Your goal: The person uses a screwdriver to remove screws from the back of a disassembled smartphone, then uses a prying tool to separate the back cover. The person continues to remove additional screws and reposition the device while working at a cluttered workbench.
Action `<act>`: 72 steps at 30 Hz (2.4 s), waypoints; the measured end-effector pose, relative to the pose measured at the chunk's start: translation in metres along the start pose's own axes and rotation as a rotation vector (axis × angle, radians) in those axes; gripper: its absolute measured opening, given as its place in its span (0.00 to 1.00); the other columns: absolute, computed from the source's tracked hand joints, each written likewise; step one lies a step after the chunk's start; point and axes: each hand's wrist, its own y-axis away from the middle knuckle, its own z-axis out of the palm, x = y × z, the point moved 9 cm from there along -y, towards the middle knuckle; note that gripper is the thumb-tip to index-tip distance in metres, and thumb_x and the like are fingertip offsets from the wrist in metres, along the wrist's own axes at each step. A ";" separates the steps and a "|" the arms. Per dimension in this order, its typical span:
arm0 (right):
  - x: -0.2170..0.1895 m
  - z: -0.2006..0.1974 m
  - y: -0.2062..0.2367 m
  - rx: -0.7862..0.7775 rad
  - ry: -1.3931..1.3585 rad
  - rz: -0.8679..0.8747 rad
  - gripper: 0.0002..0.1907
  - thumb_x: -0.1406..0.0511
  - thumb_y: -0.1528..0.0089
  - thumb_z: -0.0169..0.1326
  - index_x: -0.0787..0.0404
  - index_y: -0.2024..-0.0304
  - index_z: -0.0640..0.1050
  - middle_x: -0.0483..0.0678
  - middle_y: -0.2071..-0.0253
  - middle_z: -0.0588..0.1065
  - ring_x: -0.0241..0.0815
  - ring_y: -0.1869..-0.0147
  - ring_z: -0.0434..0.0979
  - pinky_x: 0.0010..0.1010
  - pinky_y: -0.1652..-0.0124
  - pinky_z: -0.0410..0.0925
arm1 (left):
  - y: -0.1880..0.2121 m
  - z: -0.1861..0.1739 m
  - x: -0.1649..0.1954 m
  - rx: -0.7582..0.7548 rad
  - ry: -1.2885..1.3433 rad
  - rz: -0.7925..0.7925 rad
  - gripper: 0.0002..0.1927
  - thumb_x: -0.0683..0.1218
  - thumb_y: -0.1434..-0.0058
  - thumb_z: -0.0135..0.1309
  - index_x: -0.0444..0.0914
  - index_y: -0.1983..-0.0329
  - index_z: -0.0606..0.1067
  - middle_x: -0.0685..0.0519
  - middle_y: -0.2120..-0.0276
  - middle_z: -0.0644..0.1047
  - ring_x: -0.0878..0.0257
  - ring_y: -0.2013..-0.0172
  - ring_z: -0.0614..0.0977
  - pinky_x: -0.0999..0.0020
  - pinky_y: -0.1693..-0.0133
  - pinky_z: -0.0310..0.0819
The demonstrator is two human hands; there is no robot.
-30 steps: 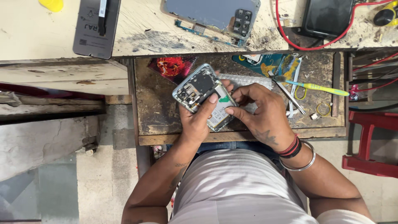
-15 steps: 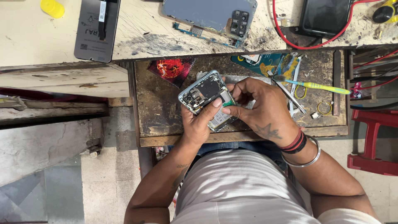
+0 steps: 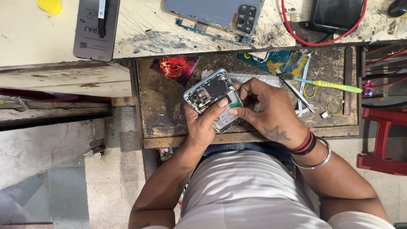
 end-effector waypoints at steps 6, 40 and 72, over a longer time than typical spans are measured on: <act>0.014 0.007 0.010 -0.010 -0.010 0.099 0.23 0.58 0.50 0.74 0.62 0.64 0.75 0.44 0.73 0.75 0.33 0.73 0.73 0.27 0.71 0.68 | 0.001 -0.008 0.003 0.094 0.081 0.009 0.15 0.35 0.30 0.55 0.28 0.41 0.75 0.36 0.47 0.81 0.53 0.48 0.84 0.60 0.44 0.80; 0.046 0.021 0.032 0.180 -0.276 0.183 0.18 0.67 0.49 0.74 0.64 0.66 0.76 0.39 0.69 0.76 0.26 0.65 0.71 0.19 0.65 0.68 | 0.012 -0.022 0.003 0.168 0.194 0.125 0.19 0.34 0.33 0.56 0.28 0.39 0.72 0.31 0.51 0.79 0.44 0.51 0.84 0.47 0.44 0.82; 0.058 0.042 0.021 0.172 -0.662 0.220 0.15 0.70 0.44 0.69 0.64 0.61 0.75 0.39 0.65 0.75 0.26 0.62 0.72 0.18 0.62 0.68 | 0.019 -0.042 0.011 0.338 0.201 0.317 0.21 0.35 0.34 0.54 0.32 0.37 0.70 0.33 0.48 0.78 0.44 0.46 0.82 0.41 0.41 0.80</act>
